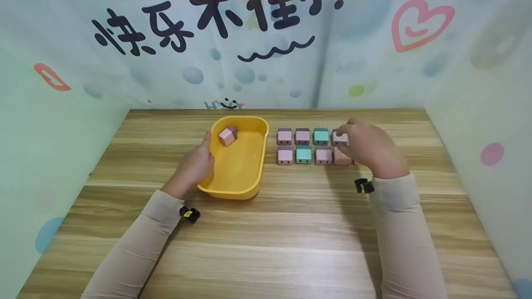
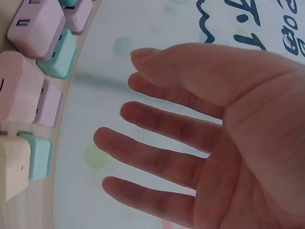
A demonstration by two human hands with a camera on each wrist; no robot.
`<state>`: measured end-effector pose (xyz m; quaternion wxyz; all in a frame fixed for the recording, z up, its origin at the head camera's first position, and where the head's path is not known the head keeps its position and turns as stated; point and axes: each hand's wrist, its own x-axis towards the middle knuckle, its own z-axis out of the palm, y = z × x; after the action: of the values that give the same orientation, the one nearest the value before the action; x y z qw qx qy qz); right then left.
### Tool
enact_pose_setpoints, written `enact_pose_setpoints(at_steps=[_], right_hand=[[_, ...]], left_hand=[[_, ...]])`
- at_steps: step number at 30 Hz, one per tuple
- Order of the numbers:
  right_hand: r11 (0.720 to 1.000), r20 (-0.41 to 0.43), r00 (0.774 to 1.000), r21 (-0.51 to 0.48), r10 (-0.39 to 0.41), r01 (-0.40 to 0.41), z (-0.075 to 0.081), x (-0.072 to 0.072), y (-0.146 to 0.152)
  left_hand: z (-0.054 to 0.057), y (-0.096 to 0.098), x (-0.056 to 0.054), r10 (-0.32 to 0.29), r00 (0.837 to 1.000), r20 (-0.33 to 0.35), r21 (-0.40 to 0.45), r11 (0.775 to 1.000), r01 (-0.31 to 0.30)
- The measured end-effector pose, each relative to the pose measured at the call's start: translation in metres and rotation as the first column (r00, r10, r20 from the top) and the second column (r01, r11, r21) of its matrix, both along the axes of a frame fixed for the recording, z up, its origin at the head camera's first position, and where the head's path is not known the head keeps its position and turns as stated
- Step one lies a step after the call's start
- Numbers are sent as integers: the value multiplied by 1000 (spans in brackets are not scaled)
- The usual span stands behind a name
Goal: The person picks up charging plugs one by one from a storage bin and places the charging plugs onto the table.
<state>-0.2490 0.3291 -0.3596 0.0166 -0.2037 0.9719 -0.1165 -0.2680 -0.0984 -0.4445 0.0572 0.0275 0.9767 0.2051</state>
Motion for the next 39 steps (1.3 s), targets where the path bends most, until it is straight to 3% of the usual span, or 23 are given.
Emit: enact_pose_setpoints(at_steps=[18,26,34,39], right_hand=[[993,-64,991,-8,118,-119,-3,9,-32],[978,-106,972,11,210,-210,-8,12,-52],[976,-72,973,25,219,-218,-11,16,-67],[968,-102,963,10,250,-250,-8,20,-74]], left_hand=[[1,1,1,18,1000,14,32,999,-18],[2,-1,2,1,1000,0,31,1000,-1],[2,0,2,3,1000,9,46,999,-4],[1,0,3,12,1000,19,55,998,-13]])
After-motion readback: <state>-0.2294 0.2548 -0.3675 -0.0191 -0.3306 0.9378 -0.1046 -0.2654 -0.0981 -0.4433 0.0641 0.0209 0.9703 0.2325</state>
